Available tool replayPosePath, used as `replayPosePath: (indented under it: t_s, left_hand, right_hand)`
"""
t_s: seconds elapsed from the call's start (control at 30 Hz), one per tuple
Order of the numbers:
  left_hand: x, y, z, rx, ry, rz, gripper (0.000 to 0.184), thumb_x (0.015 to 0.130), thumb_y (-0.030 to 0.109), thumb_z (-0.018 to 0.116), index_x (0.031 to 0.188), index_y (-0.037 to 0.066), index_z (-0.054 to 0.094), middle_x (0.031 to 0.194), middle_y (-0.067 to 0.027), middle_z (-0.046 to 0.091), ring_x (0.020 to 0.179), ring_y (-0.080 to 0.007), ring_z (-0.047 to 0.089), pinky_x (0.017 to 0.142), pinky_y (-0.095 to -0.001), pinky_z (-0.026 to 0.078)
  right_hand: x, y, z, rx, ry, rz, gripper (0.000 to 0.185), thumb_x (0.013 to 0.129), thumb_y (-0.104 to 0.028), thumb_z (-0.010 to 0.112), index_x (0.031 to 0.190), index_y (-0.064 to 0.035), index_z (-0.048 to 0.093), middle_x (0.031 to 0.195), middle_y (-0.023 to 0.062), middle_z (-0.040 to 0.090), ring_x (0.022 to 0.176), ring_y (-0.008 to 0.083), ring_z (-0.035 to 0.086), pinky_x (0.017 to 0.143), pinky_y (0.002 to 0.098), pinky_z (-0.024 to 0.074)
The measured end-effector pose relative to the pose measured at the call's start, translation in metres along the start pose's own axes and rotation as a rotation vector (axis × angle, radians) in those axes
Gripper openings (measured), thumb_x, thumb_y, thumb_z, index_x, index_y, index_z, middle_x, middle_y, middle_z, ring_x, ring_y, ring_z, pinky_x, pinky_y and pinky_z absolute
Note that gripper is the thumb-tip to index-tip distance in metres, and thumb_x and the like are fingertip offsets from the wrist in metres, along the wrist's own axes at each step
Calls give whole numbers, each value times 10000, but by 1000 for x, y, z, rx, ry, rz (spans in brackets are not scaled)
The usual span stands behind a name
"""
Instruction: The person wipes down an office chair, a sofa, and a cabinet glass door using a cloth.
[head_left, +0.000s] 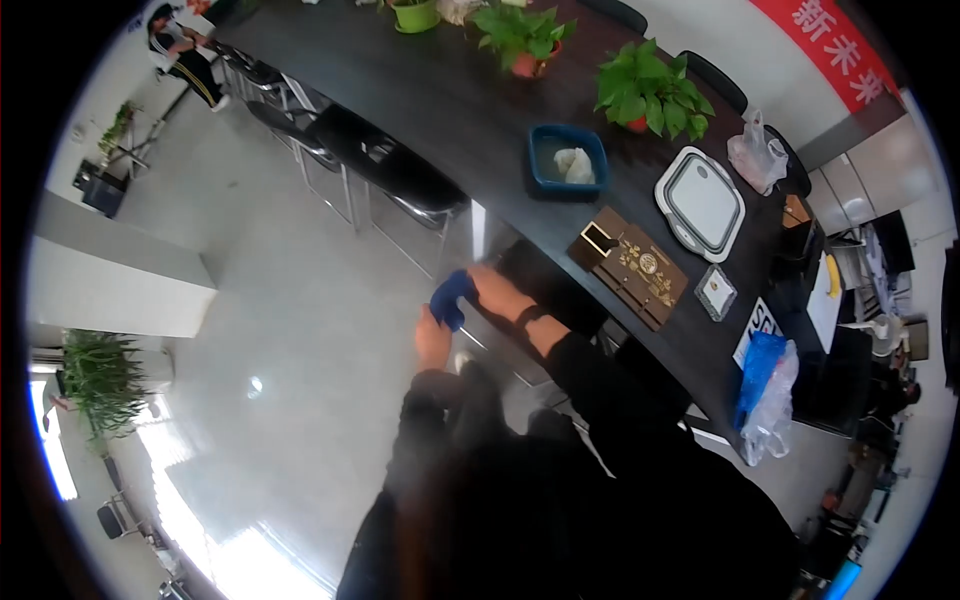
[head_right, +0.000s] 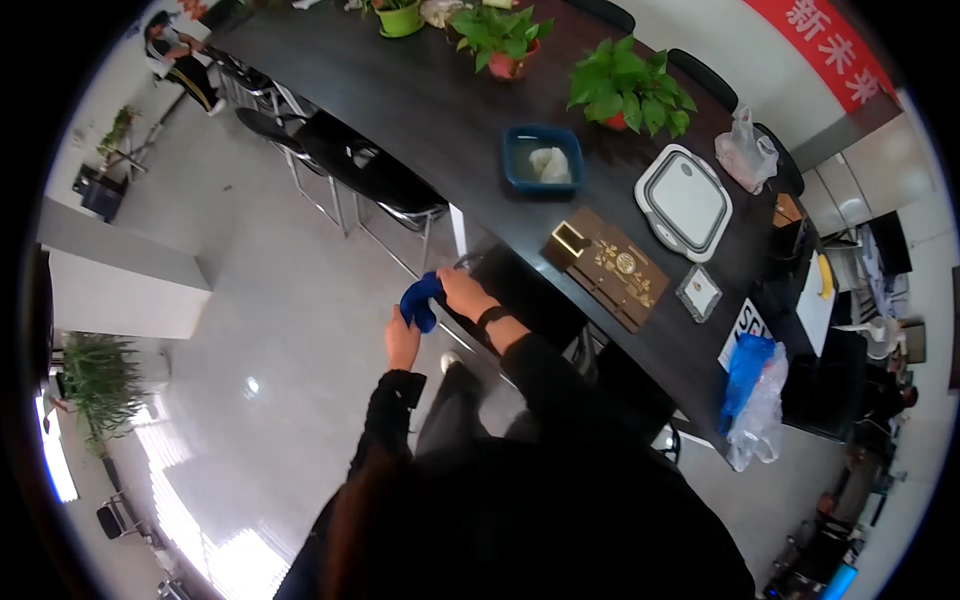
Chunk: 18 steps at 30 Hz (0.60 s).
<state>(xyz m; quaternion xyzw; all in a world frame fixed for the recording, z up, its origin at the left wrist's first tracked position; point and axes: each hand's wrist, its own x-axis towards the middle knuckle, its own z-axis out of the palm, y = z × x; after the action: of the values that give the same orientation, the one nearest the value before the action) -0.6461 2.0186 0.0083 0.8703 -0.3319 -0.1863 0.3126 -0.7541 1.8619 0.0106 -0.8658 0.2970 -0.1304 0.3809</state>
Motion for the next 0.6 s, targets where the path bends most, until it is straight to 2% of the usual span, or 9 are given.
replayPosePath:
  t_s: [0.03,0.07,0.13,0.2,0.27,0.3,0.4,0.5,0.6]
  left_hand:
    - [5,-15,14,-67,-90,63,302,859,41,570,1153,4,511,875,-250,657,865,-452,635,726,-517,482]
    - [10,-30,27,-134,-175,131,292,864,58,585,1142,-6,525,868,-251,659,861,-447,640,731,-512,487]
    - [23,-44,47,-214,-199,129,290,869,75,597,1141,-10,545,884,-256,662,870,-444,644,746,-503,492]
    - [20,-47,56,-291,-224,125,291,874,93,610,1141,-14,565,900,-261,665,879,-441,647,760,-494,498]
    - [26,-39,44,-171,-334,-69,322,879,121,625,1168,-16,585,938,-262,671,910,-439,647,793,-474,499]
    - [24,-60,57,-165,-251,52,353,859,91,618,1196,-8,576,961,-270,663,931,-446,635,795,-477,494]
    - [4,-42,26,-228,-106,125,375,827,54,610,1196,-1,573,984,-273,652,939,-447,625,792,-487,492]
    - [-15,-41,15,-185,-162,90,451,790,22,605,1238,20,549,1030,-266,645,961,-446,614,809,-495,491]
    - [-31,-39,17,-174,-176,138,492,779,18,607,1265,33,534,1036,-265,646,960,-446,615,815,-498,493]
  right_hand:
    - [-1,6,6,38,112,-78,259,832,6,535,1088,-9,574,1113,223,593,1063,413,551,900,445,442]
    - [-3,12,11,25,93,-52,259,832,6,535,1088,-9,574,1113,223,593,1063,413,551,900,445,442]
    - [0,-2,-1,-23,30,-18,340,751,68,539,1079,-20,538,1069,202,594,1054,402,559,905,442,459]
    - [-1,-5,-5,-17,-21,36,346,748,72,537,1081,-23,540,1097,198,589,1068,399,557,903,438,463]
    - [3,-5,-4,-12,-13,22,354,746,76,535,1084,-28,537,1105,185,587,1073,391,554,896,439,465]
    - [4,-7,-3,-35,-15,41,375,740,80,541,1096,-37,534,1110,173,591,1074,388,556,901,442,467]
    - [3,-9,-5,-96,-6,-10,289,811,2,566,1100,-18,572,1074,189,602,1029,391,564,862,435,464]
    - [-7,-36,-19,-205,-101,1,397,725,81,558,1100,-48,530,1114,143,569,1047,365,556,876,435,488]
    - [-24,-40,-22,-221,-57,-99,403,720,84,561,1099,-48,519,1094,132,553,1036,357,551,857,433,493]
